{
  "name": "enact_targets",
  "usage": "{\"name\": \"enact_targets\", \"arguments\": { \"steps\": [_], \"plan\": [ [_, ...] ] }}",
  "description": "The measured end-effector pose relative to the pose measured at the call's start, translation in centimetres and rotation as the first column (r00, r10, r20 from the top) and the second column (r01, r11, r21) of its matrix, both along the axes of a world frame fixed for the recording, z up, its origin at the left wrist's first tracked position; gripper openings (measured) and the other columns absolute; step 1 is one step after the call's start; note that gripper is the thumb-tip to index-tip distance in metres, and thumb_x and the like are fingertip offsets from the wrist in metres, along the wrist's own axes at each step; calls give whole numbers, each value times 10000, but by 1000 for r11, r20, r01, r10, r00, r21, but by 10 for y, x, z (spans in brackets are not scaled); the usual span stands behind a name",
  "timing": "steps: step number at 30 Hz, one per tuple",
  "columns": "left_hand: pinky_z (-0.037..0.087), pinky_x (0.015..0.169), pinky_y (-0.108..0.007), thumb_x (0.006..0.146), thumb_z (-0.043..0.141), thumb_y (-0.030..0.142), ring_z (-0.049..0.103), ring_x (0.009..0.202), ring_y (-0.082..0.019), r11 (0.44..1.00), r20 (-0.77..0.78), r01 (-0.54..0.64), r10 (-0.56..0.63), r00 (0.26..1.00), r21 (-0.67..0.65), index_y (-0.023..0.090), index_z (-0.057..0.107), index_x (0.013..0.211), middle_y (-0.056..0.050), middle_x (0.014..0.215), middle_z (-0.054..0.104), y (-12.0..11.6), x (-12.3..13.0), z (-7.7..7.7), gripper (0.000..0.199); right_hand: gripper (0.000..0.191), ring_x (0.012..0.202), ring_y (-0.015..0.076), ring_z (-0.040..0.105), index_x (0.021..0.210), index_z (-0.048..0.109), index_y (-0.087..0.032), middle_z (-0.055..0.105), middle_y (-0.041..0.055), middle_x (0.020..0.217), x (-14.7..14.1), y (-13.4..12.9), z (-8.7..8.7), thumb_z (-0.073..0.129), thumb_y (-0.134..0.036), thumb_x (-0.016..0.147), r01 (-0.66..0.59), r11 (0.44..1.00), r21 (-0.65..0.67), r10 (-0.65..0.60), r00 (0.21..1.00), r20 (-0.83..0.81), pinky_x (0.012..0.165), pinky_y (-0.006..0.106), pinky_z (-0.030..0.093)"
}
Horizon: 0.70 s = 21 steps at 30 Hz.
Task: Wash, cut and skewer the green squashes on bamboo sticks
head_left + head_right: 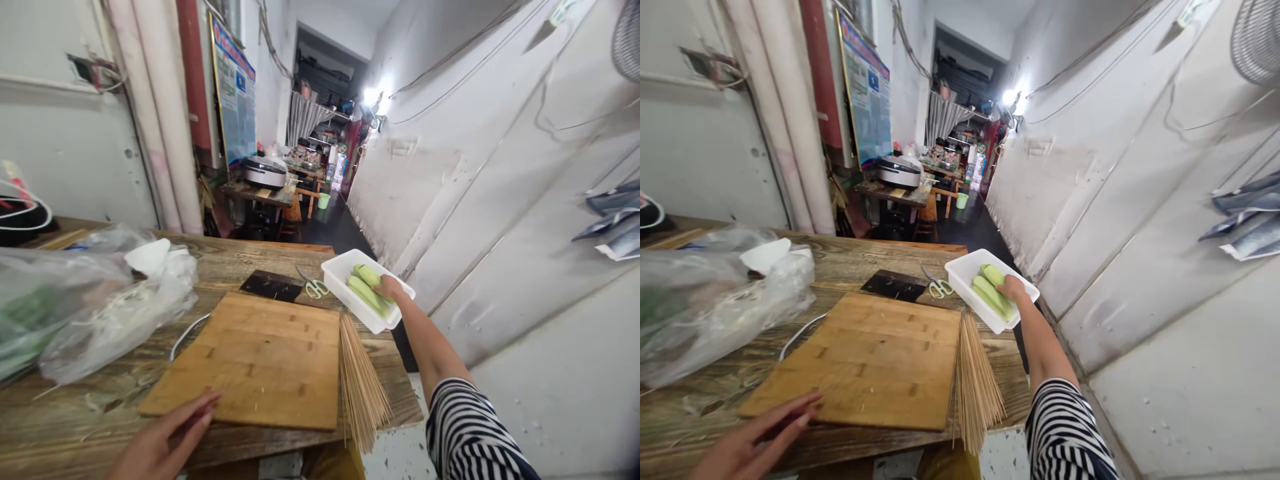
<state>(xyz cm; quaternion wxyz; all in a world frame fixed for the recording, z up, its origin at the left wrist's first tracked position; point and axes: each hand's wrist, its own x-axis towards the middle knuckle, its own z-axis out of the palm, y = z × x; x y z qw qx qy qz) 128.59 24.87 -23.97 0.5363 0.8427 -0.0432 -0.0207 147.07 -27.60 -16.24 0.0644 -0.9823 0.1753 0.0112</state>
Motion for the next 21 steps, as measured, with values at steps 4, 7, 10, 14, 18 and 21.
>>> {"name": "enact_targets", "arguments": {
  "steps": [4,7,10,14,18,21],
  "plan": [
    [554,821,-298,683,594,538,682,944,-254,986,2,143,-144,990,91,304,757,944,-12,1004,733,-17,8,12,386,320,977,202,604,1032,613,-130,643,78,1057,0,6,11,584,-411,881,50,995,84,-56,996,69,897,425,461],
    [551,782,-318,743,551,509,685,847,-237,960,-6,244,-245,969,135,250,728,1036,-40,919,740,-32,14,14,429,351,923,200,620,1018,615,-105,659,101,1003,-7,17,34,584,-424,874,61,980,190,-95,980,176,865,402,471],
    [534,825,-343,772,540,516,669,896,-236,950,-30,312,-312,950,26,206,668,1145,-65,975,723,-54,28,22,502,416,947,222,619,1087,602,-89,658,153,1056,-23,49,55,579,-439,863,-11,948,318,-94,945,312,855,380,471],
    [480,947,-411,768,541,585,561,1170,-282,940,-73,157,-188,980,-304,152,453,1365,-152,1262,599,-96,58,42,743,426,859,203,644,1083,616,-120,689,98,1028,-60,145,46,540,-474,858,-247,833,495,40,919,391,719,296,511],
    [514,885,-378,797,530,588,558,1172,-281,799,-150,37,-157,976,-600,173,368,1389,-161,1332,538,-118,75,60,741,353,738,169,645,961,659,-155,711,49,870,-102,260,7,456,-439,909,-404,721,564,220,904,367,596,257,504],
    [544,758,-355,733,619,575,662,935,-275,819,-192,-66,-55,980,-570,117,479,1240,-154,1103,658,-99,72,59,698,417,696,157,641,865,686,-205,705,23,790,-112,300,-11,344,-423,962,-492,674,551,356,870,341,589,262,492]
  ]
}}
